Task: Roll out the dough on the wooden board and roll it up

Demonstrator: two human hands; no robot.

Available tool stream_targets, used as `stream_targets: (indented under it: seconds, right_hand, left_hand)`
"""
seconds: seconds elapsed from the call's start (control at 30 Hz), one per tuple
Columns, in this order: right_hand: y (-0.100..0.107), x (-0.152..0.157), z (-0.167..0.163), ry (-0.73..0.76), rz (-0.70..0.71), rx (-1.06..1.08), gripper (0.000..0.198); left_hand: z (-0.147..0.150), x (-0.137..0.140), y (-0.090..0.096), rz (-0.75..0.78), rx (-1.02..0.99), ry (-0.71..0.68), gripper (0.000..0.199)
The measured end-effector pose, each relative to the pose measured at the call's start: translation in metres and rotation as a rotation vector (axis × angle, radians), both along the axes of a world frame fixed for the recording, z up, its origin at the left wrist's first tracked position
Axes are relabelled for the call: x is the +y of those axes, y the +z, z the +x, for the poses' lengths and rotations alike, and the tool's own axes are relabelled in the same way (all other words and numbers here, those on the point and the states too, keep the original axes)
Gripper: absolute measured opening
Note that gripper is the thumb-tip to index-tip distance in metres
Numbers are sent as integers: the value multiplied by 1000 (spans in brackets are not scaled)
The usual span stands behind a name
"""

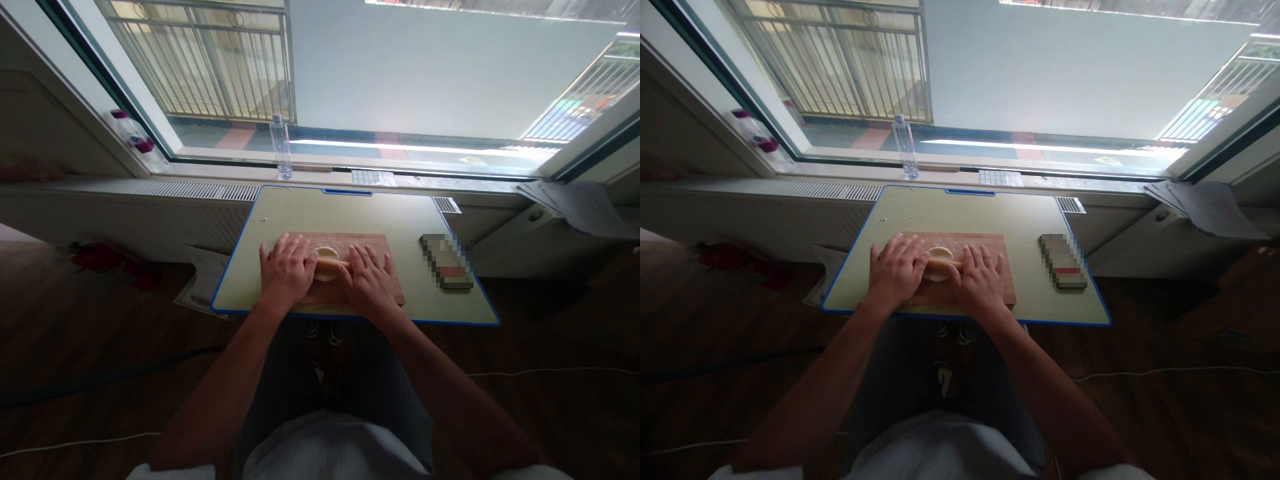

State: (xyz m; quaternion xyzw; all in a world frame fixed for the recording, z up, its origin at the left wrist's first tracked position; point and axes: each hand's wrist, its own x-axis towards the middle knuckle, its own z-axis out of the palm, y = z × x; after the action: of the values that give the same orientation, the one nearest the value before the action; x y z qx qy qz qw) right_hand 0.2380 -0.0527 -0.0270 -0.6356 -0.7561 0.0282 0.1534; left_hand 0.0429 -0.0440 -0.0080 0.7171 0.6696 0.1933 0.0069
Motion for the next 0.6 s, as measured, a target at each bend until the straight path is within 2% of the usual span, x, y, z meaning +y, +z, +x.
stream_targets:
  seconds: [0.33, 0.6]
  right_hand:
    - [17, 26, -2, -5, -53, -69, 64]
    - [18, 47, 2, -2, -74, -107, 68]
  left_hand:
    - [2, 41, 2, -99, 29, -8, 50]
    - [6, 68, 5, -198, 52, -4, 52]
